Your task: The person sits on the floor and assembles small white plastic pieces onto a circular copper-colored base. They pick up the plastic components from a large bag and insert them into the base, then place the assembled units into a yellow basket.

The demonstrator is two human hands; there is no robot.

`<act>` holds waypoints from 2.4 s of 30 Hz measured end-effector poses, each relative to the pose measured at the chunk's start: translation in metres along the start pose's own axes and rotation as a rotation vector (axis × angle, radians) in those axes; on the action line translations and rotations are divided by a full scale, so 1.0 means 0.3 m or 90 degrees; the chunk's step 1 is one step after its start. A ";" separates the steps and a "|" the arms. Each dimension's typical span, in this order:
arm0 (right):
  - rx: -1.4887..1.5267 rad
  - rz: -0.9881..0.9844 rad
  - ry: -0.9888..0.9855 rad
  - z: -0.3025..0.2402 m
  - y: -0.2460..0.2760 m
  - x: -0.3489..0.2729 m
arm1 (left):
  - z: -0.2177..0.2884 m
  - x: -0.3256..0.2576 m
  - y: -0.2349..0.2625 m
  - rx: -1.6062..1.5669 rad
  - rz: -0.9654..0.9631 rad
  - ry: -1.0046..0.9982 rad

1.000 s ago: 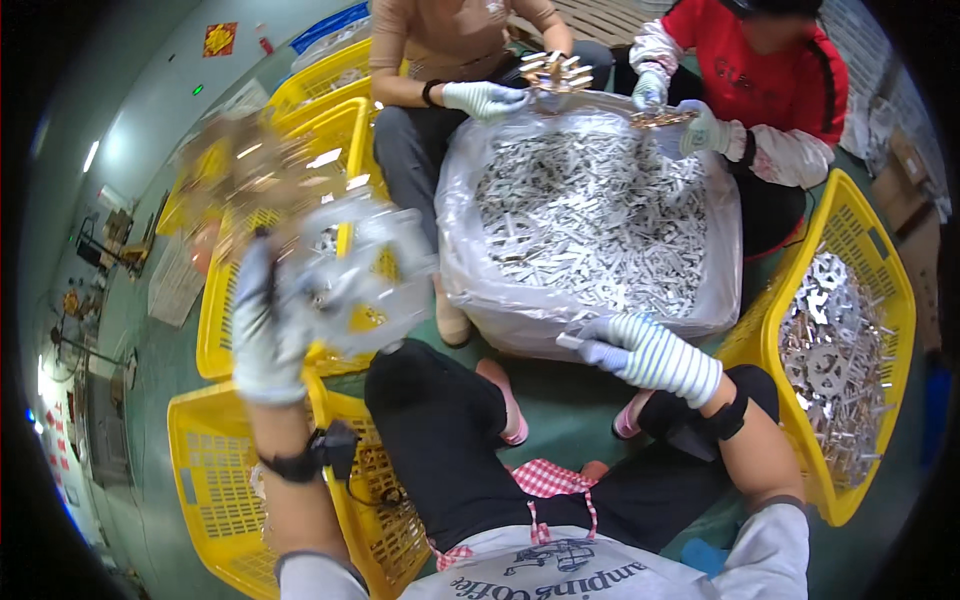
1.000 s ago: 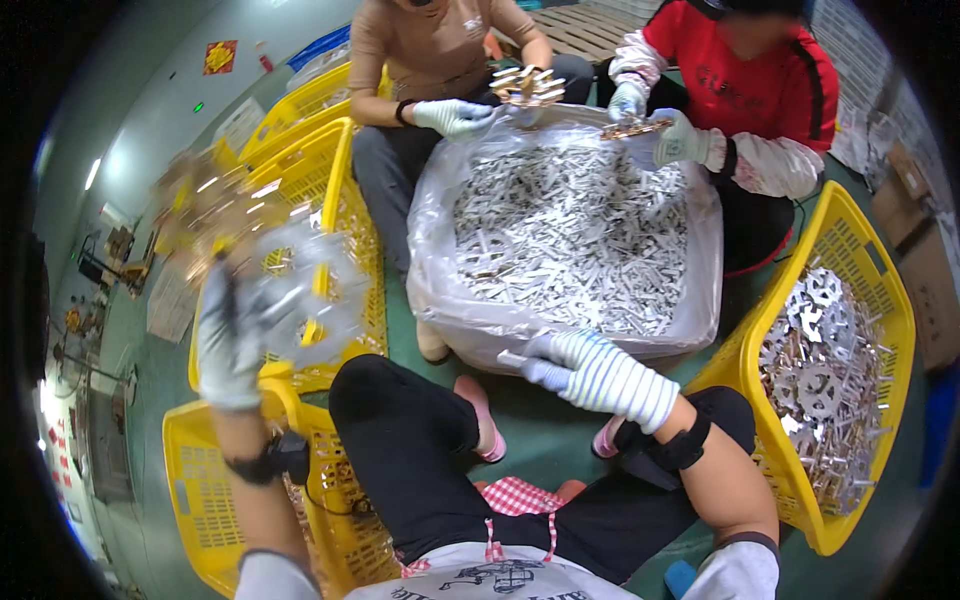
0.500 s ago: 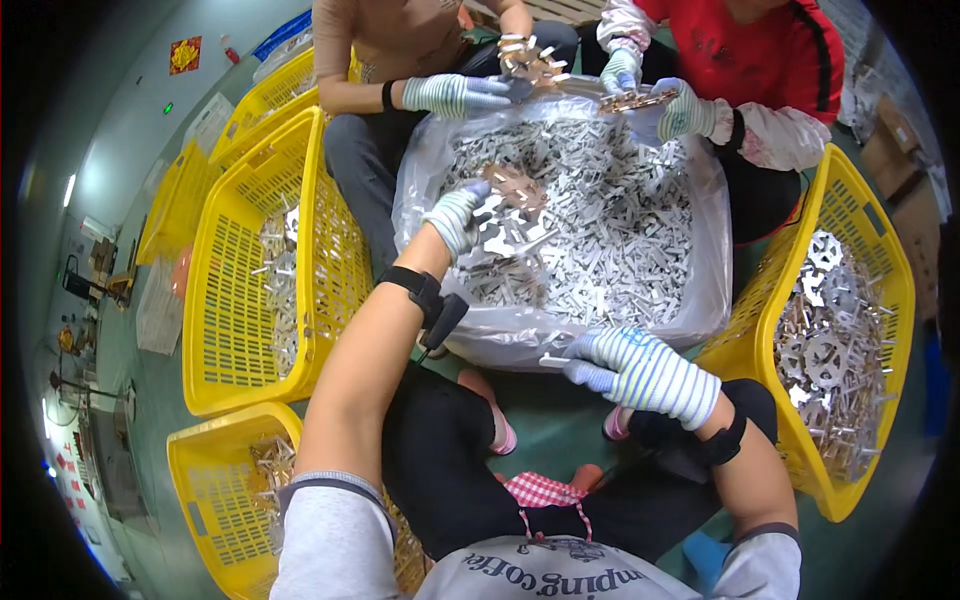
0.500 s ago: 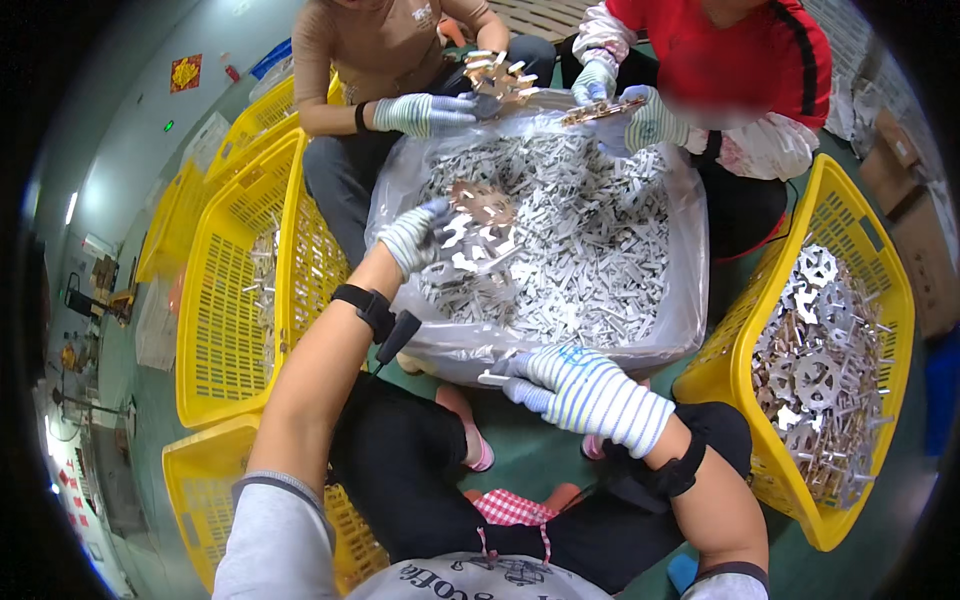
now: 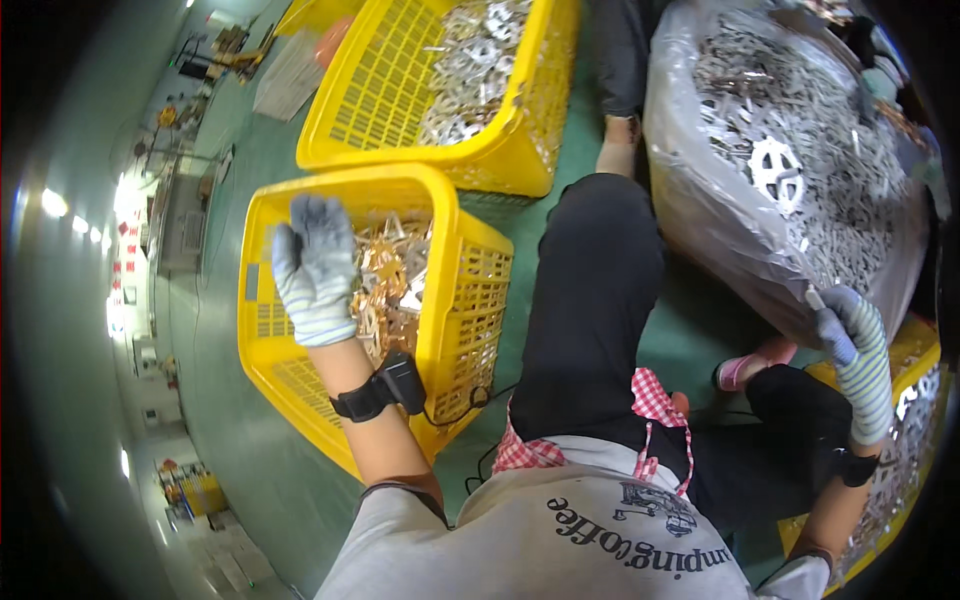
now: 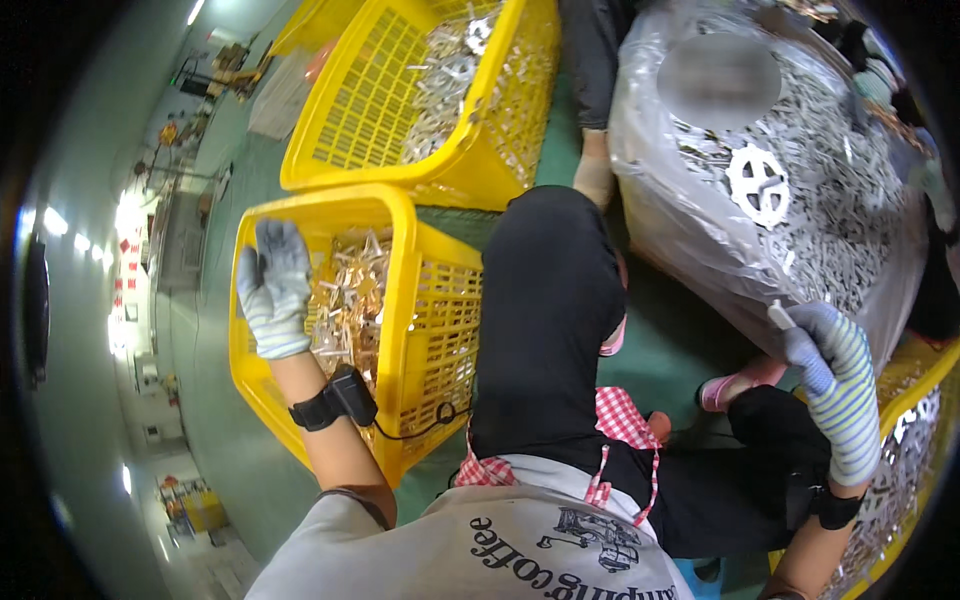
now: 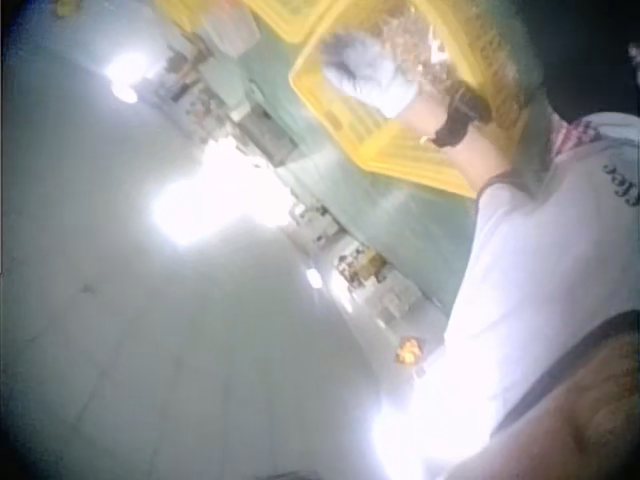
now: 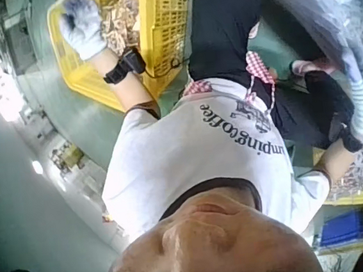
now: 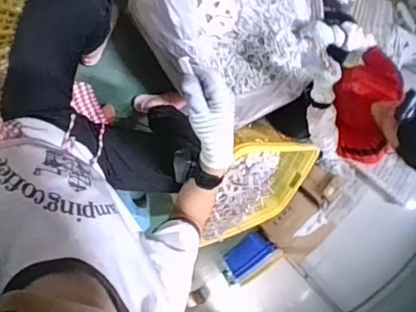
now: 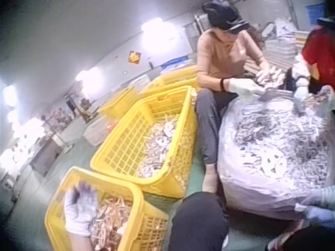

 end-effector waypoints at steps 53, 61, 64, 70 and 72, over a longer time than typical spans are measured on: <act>0.018 -0.110 0.097 -0.122 -0.047 0.041 | 0.425 -0.484 0.350 1.047 0.390 0.391; -0.014 -0.083 0.135 -0.109 -0.020 -0.005 | 0.413 -0.258 0.088 0.909 0.273 0.253; -0.010 -0.108 0.151 -0.130 0.009 -0.018 | 0.353 -0.130 -0.054 0.861 0.165 0.201; -0.050 -0.158 0.242 -0.143 0.004 0.006 | 0.090 0.068 -0.396 0.633 -0.070 0.166; -0.078 -0.191 0.190 -0.140 -0.005 0.016 | -0.106 0.151 -0.457 0.499 -0.048 0.193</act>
Point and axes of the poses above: each hand's wrist, its own x-axis towards the middle knuckle, its own y-axis out of the back of the hand, z = x × y, the point moved 8 cm from there along x, towards the middle knuckle, and after that the axes turned 15 degrees about -z, right-handed, at the moved point
